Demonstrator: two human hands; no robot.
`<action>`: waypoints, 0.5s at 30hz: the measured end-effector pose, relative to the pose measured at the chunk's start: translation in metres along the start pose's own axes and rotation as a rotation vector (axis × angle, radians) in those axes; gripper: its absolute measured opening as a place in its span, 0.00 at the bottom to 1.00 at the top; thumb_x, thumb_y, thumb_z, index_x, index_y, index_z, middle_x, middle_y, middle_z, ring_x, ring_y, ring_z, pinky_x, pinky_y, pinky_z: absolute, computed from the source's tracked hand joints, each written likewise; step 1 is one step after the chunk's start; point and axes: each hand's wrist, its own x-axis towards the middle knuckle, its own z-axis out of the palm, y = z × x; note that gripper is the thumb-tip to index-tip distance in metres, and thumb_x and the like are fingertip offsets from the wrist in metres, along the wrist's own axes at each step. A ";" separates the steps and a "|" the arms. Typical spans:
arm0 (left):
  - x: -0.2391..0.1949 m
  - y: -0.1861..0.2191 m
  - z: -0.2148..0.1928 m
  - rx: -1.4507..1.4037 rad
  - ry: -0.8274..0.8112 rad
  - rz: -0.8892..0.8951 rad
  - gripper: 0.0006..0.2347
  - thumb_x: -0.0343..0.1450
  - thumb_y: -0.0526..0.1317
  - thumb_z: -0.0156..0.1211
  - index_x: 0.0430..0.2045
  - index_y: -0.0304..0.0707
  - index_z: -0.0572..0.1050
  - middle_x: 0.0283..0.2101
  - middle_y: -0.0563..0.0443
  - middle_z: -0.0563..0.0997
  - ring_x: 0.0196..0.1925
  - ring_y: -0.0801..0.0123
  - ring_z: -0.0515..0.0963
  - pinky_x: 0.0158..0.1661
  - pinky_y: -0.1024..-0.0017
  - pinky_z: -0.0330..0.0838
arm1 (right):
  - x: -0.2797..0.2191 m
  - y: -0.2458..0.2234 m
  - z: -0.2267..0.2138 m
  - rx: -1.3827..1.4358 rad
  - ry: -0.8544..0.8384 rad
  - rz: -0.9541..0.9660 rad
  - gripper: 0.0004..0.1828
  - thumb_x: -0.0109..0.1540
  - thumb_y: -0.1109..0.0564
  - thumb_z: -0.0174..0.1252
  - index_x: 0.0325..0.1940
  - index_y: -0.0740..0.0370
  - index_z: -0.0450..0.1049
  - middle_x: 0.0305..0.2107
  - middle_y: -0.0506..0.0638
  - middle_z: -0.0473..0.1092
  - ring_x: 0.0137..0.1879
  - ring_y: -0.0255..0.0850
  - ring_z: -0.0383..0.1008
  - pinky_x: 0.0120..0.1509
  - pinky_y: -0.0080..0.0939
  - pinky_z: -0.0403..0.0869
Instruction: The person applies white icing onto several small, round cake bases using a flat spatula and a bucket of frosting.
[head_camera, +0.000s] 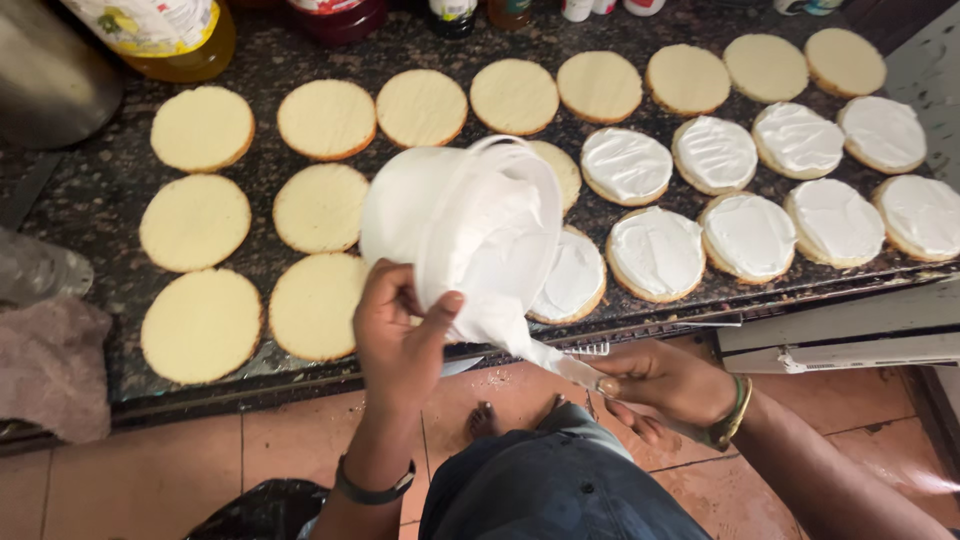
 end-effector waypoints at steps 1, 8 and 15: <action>-0.001 -0.001 -0.002 -0.006 -0.004 -0.001 0.13 0.70 0.38 0.72 0.38 0.30 0.73 0.38 0.56 0.71 0.36 0.79 0.68 0.39 0.78 0.68 | -0.006 0.005 -0.006 0.188 -0.066 0.024 0.21 0.65 0.61 0.52 0.61 0.67 0.76 0.18 0.48 0.71 0.15 0.32 0.69 0.17 0.31 0.68; -0.004 0.003 -0.034 -0.312 0.379 -0.106 0.15 0.70 0.38 0.71 0.43 0.28 0.72 0.45 0.46 0.79 0.47 0.73 0.78 0.50 0.75 0.74 | 0.030 0.005 -0.051 -0.371 0.712 -0.222 0.22 0.63 0.55 0.57 0.62 0.58 0.75 0.26 0.50 0.75 0.26 0.35 0.74 0.30 0.38 0.73; -0.018 0.001 -0.044 -0.329 0.400 -0.141 0.12 0.73 0.34 0.70 0.43 0.26 0.72 0.43 0.47 0.79 0.45 0.74 0.76 0.50 0.76 0.71 | 0.130 0.002 -0.073 -1.006 1.178 -0.350 0.24 0.60 0.57 0.61 0.61 0.44 0.77 0.31 0.60 0.73 0.36 0.58 0.76 0.40 0.57 0.75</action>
